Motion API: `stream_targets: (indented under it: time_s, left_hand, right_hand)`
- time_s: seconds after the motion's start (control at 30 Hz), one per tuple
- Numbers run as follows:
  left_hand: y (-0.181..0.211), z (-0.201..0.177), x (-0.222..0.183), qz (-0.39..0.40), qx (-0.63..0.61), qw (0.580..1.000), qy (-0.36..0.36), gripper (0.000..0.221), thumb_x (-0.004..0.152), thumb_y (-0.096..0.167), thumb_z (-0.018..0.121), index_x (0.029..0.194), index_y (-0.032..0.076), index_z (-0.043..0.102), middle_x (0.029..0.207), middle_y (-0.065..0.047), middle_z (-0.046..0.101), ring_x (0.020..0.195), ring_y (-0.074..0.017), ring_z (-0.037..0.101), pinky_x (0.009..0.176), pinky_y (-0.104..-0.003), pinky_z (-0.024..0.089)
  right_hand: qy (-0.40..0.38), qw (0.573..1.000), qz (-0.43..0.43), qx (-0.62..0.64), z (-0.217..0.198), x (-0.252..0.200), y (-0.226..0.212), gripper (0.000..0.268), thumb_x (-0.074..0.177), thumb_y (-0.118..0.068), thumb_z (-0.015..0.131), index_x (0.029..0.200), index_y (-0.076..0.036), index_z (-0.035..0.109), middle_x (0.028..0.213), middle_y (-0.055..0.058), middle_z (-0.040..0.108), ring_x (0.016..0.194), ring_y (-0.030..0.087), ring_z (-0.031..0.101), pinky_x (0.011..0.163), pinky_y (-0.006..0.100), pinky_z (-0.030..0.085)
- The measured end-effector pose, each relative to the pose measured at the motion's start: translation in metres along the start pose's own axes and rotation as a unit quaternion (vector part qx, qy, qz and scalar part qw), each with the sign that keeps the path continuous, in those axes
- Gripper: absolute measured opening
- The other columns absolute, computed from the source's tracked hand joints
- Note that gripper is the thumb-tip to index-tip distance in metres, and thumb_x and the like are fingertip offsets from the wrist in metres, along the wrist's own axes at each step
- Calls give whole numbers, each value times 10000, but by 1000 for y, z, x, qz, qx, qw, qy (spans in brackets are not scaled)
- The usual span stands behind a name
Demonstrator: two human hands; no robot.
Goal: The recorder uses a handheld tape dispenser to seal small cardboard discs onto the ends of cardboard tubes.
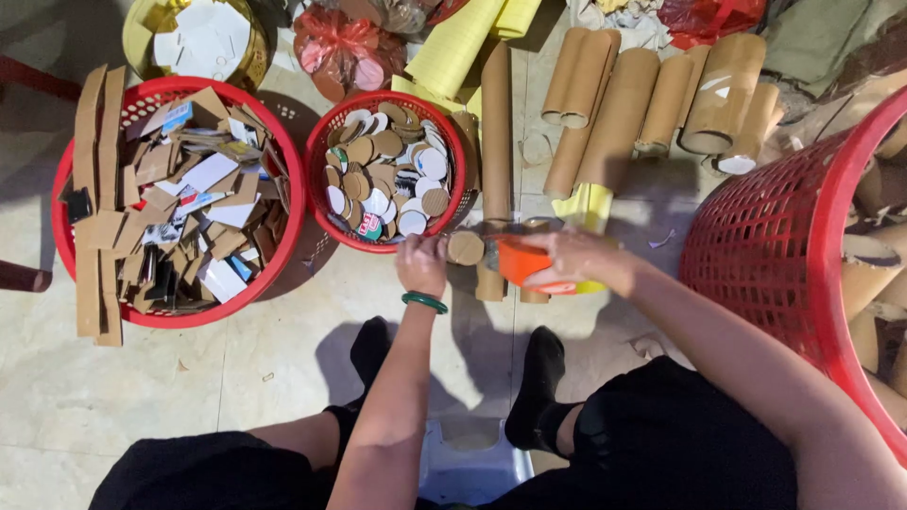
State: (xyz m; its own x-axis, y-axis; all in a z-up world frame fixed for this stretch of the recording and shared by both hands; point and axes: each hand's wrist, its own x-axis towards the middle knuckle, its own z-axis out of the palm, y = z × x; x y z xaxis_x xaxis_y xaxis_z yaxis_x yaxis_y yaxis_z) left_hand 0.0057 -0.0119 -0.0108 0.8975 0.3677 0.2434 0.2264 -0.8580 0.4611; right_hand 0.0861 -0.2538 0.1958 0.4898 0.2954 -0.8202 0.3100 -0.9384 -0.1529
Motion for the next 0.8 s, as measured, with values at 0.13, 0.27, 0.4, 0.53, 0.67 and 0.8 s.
stream_targets:
  time_s: [0.13, 0.27, 0.4, 0.53, 0.67, 0.8]
  left_hand:
    - [21, -22, 7, 16, -2, 998, 69, 475, 849, 221, 779, 1255, -7, 685, 1143, -189, 663, 1050, -394, 603, 898, -526, 525]
    - [45, -29, 3, 155, -180, 969, 62, 438, 980, 98, 659, 1412, 52, 604, 1386, -206, 599, 1302, -407, 560, 1110, -483, 491]
    - [66, -33, 5, 165, -142, 975, 39, 359, 868, 144, 755, 1199, 46, 659, 1194, -203, 606, 1153, -424, 549, 1011, -519, 466]
    - [57, -24, 11, 168, -174, 970, 32, 306, 856, 159, 777, 1104, 34, 648, 1159, -193, 601, 1105, -421, 553, 961, -511, 477]
    - [50, -20, 16, 206, -134, 969, 23, 264, 859, 99, 746, 1099, 46, 650, 1172, -180, 602, 1088, -406, 556, 959, -501, 485]
    - [43, -11, 26, 208, -126, 970, -18, 314, 813, 101, 768, 1100, 59, 647, 1162, -159, 607, 1085, -390, 565, 962, -487, 494]
  right_hand:
    - [63, 995, -75, 31, 18, 22, 6, 974, 723, -747, 723, 1544, -307, 437, 976, 107, 771, 877, 234, 741, 873, 389, 587]
    - [31, 996, -58, 59, 29, 41, 12, 975, 737, -732, 697, 1570, -316, 407, 1014, 144, 756, 873, 282, 753, 852, 410, 631]
    - [118, 976, -152, 99, 35, 51, 26, 932, 709, -685, 784, 1485, -255, 495, 1122, 126, 749, 959, 307, 730, 935, 436, 557]
    - [89, 982, -132, 105, 24, 30, 4, 944, 709, -691, 752, 1500, -249, 488, 1066, 138, 767, 945, 305, 759, 959, 414, 582]
    - [98, 992, -74, -22, 26, 23, -11, 986, 757, -728, 724, 1553, -233, 417, 1012, 182, 750, 945, 320, 730, 968, 446, 551]
    - [145, 957, -114, -224, 36, 23, -4, 987, 797, -688, 707, 1594, -196, 397, 909, 115, 771, 877, 252, 741, 977, 443, 525]
